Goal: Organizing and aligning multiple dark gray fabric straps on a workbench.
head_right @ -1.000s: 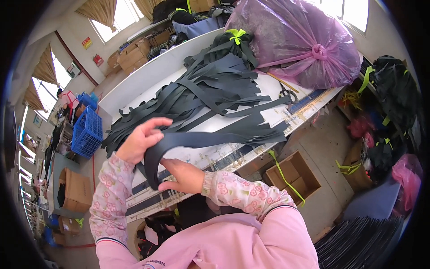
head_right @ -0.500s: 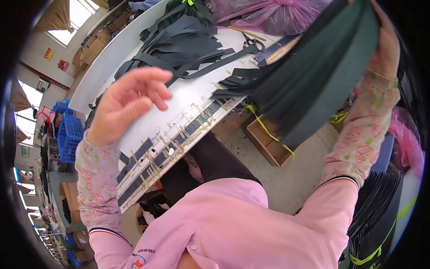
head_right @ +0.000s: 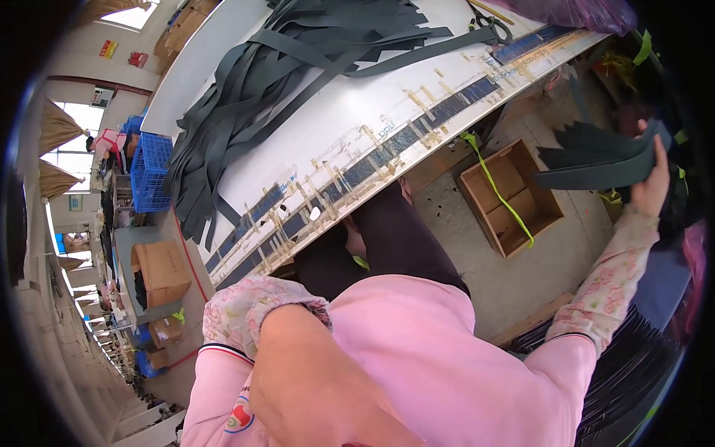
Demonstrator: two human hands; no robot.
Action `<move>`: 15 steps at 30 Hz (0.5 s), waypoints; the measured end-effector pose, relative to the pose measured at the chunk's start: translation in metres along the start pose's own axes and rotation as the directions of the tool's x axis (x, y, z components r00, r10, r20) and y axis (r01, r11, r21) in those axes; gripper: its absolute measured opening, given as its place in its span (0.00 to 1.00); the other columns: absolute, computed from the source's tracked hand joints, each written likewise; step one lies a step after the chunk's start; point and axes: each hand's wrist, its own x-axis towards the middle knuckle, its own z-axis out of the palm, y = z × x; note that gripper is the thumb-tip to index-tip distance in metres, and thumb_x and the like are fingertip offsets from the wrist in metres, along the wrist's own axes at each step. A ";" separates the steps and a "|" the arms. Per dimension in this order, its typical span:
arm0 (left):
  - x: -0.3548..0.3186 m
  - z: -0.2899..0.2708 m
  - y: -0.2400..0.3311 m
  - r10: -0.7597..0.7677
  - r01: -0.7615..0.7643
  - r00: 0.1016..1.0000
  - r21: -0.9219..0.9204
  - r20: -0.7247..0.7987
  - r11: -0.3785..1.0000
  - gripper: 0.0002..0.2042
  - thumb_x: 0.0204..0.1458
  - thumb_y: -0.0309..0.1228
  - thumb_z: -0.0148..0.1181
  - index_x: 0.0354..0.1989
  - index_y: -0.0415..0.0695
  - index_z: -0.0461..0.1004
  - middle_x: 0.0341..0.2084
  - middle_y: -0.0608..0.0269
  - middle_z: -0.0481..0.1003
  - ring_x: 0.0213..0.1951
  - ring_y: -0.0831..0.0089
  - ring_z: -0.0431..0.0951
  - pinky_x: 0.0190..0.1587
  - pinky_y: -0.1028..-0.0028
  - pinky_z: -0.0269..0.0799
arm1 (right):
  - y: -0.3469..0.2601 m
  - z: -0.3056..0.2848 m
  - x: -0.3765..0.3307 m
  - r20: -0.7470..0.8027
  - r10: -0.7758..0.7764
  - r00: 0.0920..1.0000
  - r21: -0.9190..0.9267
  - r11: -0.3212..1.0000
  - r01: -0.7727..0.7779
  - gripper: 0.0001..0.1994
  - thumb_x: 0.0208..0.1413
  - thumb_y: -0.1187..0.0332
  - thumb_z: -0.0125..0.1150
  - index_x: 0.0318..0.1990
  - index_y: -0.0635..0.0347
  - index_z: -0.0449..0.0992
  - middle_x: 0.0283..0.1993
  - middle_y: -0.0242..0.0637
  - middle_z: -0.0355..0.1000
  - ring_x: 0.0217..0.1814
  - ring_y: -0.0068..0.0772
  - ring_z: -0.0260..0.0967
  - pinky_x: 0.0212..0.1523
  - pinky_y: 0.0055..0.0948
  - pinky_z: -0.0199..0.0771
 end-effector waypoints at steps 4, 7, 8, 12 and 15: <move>0.009 -0.018 -0.003 0.208 -0.215 0.965 -0.029 -0.160 0.976 0.19 0.69 0.33 0.44 0.54 0.31 0.77 0.34 0.60 0.75 0.34 0.68 0.68 0.38 0.73 0.64 | 0.202 0.007 -0.103 -0.184 0.258 0.948 0.092 0.965 -0.245 0.15 0.68 0.65 0.51 0.57 0.61 0.68 0.50 0.43 0.78 0.49 0.37 0.75 0.54 0.39 0.76; 0.016 -0.039 -0.019 0.261 -0.270 0.958 -0.063 -0.115 0.961 0.18 0.68 0.34 0.46 0.52 0.32 0.77 0.37 0.56 0.75 0.35 0.67 0.68 0.39 0.71 0.65 | 0.343 -0.024 -0.164 -0.286 0.456 0.843 0.186 0.889 -0.418 0.13 0.67 0.68 0.50 0.57 0.58 0.66 0.48 0.49 0.77 0.49 0.45 0.76 0.56 0.46 0.76; 0.012 -0.041 -0.019 0.248 -0.258 0.957 -0.048 -0.151 0.965 0.18 0.68 0.34 0.46 0.52 0.32 0.77 0.37 0.56 0.75 0.35 0.67 0.68 0.39 0.71 0.65 | 0.380 -0.003 -0.185 -0.251 0.651 0.716 0.304 0.755 -0.581 0.13 0.68 0.69 0.50 0.57 0.58 0.65 0.50 0.50 0.77 0.49 0.46 0.76 0.56 0.45 0.76; 0.010 -0.053 -0.021 0.182 -0.203 0.967 -0.104 -0.179 0.974 0.16 0.68 0.30 0.46 0.49 0.32 0.77 0.40 0.52 0.75 0.35 0.63 0.70 0.40 0.68 0.66 | 0.474 -0.020 -0.227 -0.350 0.729 0.588 0.371 0.684 -0.627 0.11 0.67 0.71 0.50 0.54 0.60 0.64 0.43 0.48 0.76 0.45 0.52 0.77 0.50 0.52 0.79; 0.014 -0.057 0.001 -0.105 0.051 0.977 -0.276 -0.186 0.960 0.14 0.67 0.28 0.45 0.49 0.31 0.76 0.40 0.51 0.75 0.37 0.61 0.72 0.41 0.67 0.67 | 0.509 -0.013 -0.236 -0.344 0.828 0.443 0.350 0.551 -0.758 0.10 0.66 0.70 0.51 0.53 0.56 0.69 0.45 0.44 0.76 0.44 0.52 0.77 0.46 0.55 0.79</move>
